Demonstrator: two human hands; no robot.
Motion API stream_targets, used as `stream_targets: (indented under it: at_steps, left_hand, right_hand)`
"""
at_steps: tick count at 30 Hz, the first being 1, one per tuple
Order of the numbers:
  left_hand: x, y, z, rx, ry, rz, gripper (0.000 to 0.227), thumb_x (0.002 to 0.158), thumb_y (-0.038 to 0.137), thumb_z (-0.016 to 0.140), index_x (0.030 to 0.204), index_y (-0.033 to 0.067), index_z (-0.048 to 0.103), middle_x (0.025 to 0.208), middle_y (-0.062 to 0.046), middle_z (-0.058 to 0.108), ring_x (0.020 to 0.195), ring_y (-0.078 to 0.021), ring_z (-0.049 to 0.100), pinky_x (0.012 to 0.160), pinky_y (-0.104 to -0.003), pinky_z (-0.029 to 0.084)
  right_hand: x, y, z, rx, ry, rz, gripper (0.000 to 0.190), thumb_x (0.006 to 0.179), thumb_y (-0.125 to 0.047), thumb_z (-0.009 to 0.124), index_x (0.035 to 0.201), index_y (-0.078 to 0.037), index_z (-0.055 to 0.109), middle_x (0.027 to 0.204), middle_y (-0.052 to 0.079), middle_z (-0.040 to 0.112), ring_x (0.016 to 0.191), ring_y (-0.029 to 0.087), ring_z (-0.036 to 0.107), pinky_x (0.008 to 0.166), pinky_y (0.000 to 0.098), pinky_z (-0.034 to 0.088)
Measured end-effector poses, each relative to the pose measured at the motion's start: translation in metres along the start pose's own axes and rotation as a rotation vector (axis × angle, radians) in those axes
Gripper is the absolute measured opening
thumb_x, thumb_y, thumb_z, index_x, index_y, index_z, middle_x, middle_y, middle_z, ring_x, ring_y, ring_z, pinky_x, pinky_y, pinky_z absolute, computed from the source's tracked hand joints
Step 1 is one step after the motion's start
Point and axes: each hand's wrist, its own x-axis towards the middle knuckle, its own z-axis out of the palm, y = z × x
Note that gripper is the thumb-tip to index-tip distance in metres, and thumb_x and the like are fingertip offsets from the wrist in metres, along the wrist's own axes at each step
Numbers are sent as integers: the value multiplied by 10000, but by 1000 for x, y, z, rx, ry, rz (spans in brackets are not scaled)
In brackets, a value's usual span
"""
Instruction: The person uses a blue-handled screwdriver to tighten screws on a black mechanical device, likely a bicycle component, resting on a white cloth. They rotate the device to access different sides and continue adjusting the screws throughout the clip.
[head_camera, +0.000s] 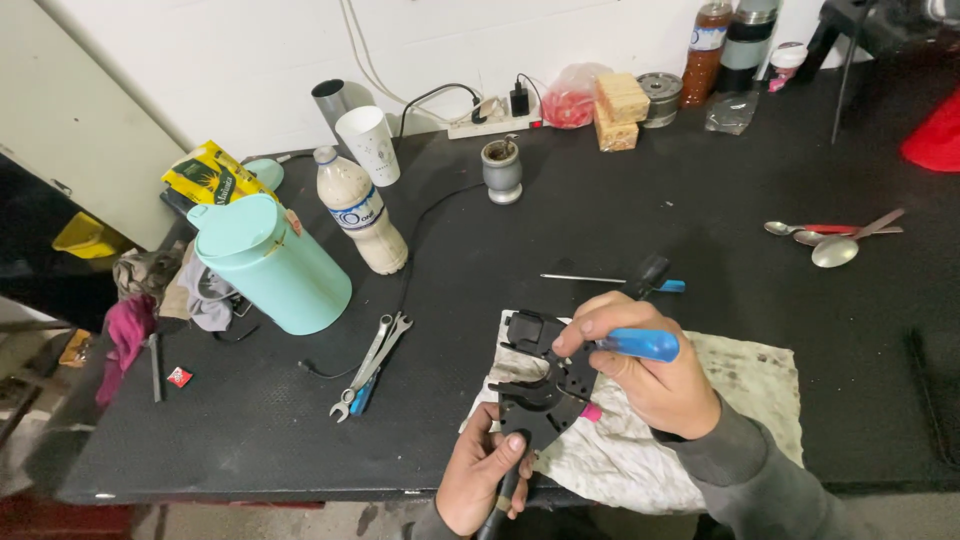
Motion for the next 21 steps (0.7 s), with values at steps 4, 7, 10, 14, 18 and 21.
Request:
stream_targets:
  at_steps: [4, 7, 10, 14, 18, 21]
  left_hand:
    - [2, -1, -2, 5, -8, -24, 434, 992, 285, 659, 1272, 26, 451, 731, -89, 623, 430, -151, 564, 361, -275, 417]
    - [4, -6, -4, -1, -13, -11, 428, 992, 281, 655, 1269, 29, 446, 731, -95, 627, 429, -158, 571, 362, -276, 420]
    - [3, -9, -5, -51, -39, 6, 412, 997, 265, 659, 1259, 40, 433, 731, -96, 619, 422, -165, 563, 373, -281, 425]
    - [2, -4, -1, -47, -25, 8, 377, 999, 255, 646, 1225, 44, 431, 725, -102, 621, 417, -167, 559, 363, -287, 421]
    - [4, -6, -2, -11, -15, 12, 367, 1012, 251, 651, 1223, 35, 442, 724, -99, 619, 419, -163, 555, 364, -283, 412]
    - [4, -8, -1, -38, -44, 33, 355, 1016, 241, 651, 1207, 40, 429, 727, -107, 619, 428, -168, 558, 365, -293, 414]
  right_hand:
    - [0, -4, 1, -12, 0, 16, 253, 1008, -24, 651, 1242, -80, 573, 1126, 133, 666, 1055, 237, 732, 938, 373, 607]
    - [0, -4, 1, 10, 2, 34, 271, 977, -17, 687, 1227, -76, 599, 1102, 123, 653, 1016, 229, 730, 909, 369, 614]
    - [1, -4, 1, -11, -25, 39, 311, 943, 42, 701, 1211, -84, 606, 1115, 118, 644, 1048, 234, 739, 916, 361, 618]
    - [2, 2, 0, -245, -11, 38, 432, 772, 108, 812, 1115, -90, 640, 1055, 78, 639, 987, 192, 738, 819, 315, 621]
    - [4, 10, 1, 10, 121, 146, 392, 771, 69, 817, 1033, -75, 564, 1012, 55, 652, 935, 161, 765, 765, 299, 675]
    - [8, 7, -7, -257, 31, -3, 337, 755, 71, 840, 902, -51, 562, 1022, 84, 701, 948, 161, 700, 807, 292, 586]
